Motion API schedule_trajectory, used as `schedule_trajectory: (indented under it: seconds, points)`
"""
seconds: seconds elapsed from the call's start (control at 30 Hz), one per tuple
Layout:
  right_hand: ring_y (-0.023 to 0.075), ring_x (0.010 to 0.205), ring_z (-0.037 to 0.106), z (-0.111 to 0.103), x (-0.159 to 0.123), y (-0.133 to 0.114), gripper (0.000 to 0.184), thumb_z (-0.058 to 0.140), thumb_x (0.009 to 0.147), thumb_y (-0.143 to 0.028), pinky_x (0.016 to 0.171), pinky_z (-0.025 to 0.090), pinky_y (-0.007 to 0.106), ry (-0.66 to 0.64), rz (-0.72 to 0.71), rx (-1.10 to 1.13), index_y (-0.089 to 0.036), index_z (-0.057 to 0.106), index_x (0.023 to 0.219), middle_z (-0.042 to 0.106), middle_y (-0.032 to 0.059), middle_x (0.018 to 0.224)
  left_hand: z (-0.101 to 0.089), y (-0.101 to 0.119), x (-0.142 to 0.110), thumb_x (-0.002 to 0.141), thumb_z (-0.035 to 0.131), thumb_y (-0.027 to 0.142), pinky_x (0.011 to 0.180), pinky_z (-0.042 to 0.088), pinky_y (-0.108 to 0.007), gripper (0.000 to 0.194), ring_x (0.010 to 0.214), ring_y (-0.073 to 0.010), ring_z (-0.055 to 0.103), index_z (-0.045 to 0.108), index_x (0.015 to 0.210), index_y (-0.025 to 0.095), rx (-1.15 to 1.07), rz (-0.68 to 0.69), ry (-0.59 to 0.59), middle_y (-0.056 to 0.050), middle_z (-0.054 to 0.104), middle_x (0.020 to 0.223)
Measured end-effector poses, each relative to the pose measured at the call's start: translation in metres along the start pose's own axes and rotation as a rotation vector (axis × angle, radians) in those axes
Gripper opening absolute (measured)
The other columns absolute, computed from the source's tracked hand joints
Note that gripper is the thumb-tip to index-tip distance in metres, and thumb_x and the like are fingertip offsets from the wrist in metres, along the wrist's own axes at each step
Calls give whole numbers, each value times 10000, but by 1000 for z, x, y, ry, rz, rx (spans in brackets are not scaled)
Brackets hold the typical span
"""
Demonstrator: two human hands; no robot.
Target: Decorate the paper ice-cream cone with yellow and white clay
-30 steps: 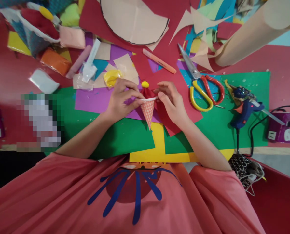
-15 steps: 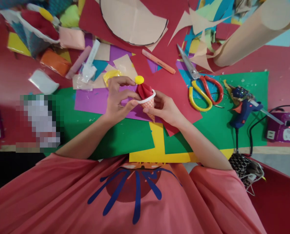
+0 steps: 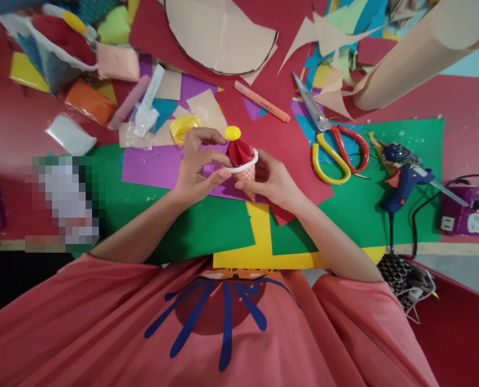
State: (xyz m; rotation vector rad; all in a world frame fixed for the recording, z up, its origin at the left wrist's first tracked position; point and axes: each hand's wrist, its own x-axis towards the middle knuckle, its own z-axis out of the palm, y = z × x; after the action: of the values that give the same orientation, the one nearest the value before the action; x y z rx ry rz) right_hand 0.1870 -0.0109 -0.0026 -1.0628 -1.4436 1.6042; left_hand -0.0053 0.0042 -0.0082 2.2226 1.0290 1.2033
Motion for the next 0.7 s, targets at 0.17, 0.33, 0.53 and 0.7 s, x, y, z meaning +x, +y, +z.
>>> schedule_trajectory:
  seconds: [0.17, 0.33, 0.53, 0.7]
  points:
    - [193, 865, 693, 3, -1, -2, 502, 810, 666, -440, 766, 620, 368, 2, 22, 22, -211, 555, 1033, 688, 20, 931, 4, 0, -2, 927, 476, 547, 911, 488, -452, 345, 1041, -208, 554, 632, 832, 255, -32, -49, -21, -64, 580, 1063]
    - [150, 717, 660, 1, -1, -4, 474, 819, 644, -460, 667, 599, 315, -27, 78, 107, -222, 568, 968, 670, -17, 820, 6, -2, -2, 908, 551, 498, 882, 508, -428, 253, 1012, -198, 568, 640, 844, 270, -110, -4, 42, -42, 569, 1031]
    - [130, 719, 645, -6, -1, -7, 386, 763, 699, -511, 711, 562, 289, -131, 191, 223, -185, 633, 858, 675, -9, 790, 3, 0, -1, 939, 476, 525, 882, 526, -427, 304, 1027, -189, 573, 624, 858, 272, -179, -27, 17, -36, 549, 1018]
    - [109, 643, 589, -2, 0, -9, 394, 772, 690, -526, 616, 535, 255, -70, 143, 137, -210, 606, 858, 629, -35, 731, 4, -2, -1, 903, 510, 577, 880, 529, -438, 357, 1000, -192, 569, 621, 813, 250, -158, -57, 14, -53, 571, 1001]
